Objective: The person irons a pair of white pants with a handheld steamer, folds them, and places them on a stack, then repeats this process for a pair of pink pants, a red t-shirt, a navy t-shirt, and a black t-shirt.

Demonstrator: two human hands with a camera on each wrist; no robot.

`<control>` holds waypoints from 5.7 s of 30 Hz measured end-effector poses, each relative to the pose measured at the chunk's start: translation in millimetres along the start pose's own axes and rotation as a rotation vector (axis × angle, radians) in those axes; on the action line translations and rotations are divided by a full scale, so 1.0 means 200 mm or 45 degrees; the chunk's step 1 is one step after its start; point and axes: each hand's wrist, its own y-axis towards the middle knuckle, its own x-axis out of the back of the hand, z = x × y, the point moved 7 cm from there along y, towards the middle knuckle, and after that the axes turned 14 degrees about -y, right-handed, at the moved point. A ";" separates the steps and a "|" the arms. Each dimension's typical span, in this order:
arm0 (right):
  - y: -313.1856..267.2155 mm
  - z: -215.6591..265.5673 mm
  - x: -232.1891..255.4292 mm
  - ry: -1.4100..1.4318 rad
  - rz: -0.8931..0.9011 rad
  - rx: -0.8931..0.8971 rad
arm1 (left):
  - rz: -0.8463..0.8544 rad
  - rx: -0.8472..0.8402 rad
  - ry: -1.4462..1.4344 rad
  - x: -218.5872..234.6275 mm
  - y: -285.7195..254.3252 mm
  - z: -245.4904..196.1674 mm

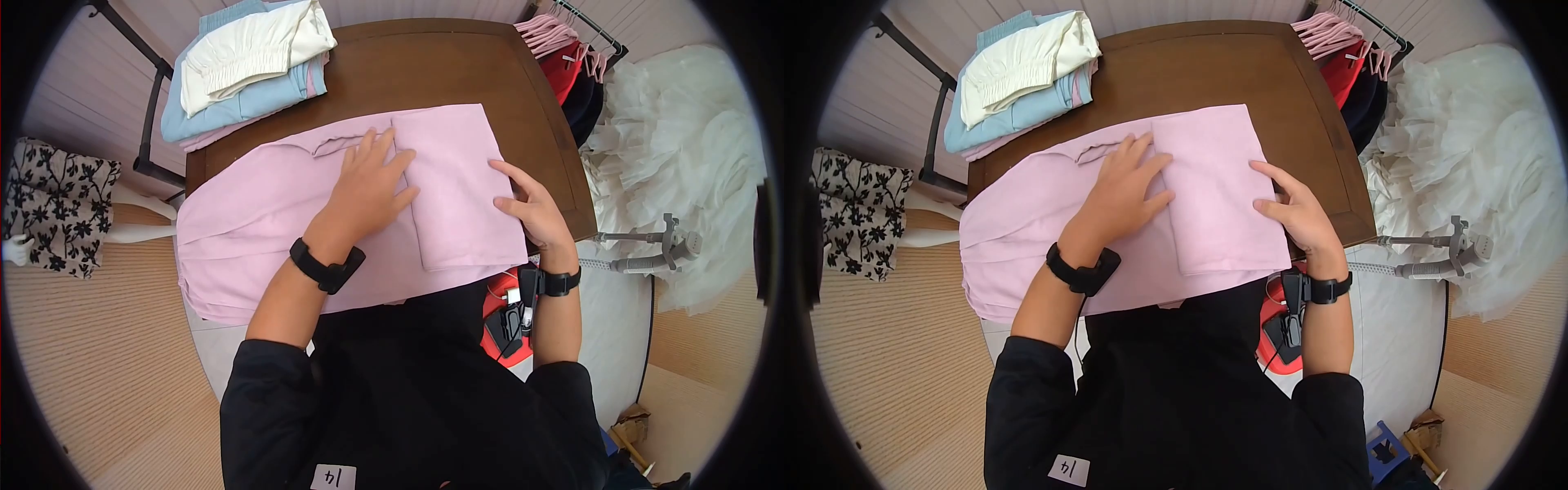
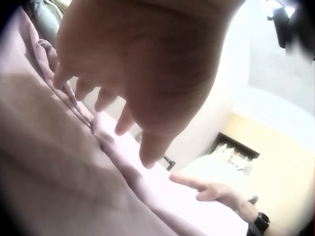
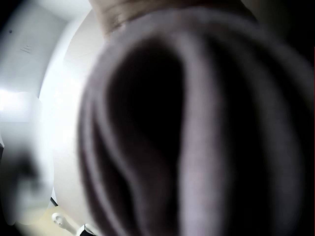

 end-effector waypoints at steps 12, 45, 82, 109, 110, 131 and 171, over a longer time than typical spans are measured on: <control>0.01 -0.04 0.26 0.241 -0.078 0.158 | 0.171 0.197 -0.036 -0.28 0.23 -0.08; -0.32 0.22 -0.33 -1.127 0.007 0.681 | -0.400 -0.100 -0.388 0.16 0.25 0.09; -0.56 -0.12 -0.14 -0.733 -0.302 0.404 | 0.363 -0.161 -0.243 -0.15 -0.41 -0.43; -0.54 -0.22 -0.15 0.238 -0.449 0.047 | 0.344 -0.105 -0.297 -0.15 -0.48 -0.42; -0.52 -0.18 -0.13 0.234 -0.436 0.052 | 0.347 -0.102 -0.316 -0.14 -0.48 -0.42; 0.14 0.26 -0.16 -0.049 0.269 0.227 | -0.015 -0.125 -0.490 -0.15 -0.55 -0.36; 0.59 0.31 -0.65 -0.216 0.071 0.248 | -0.597 0.980 -1.581 0.14 -1.15 0.10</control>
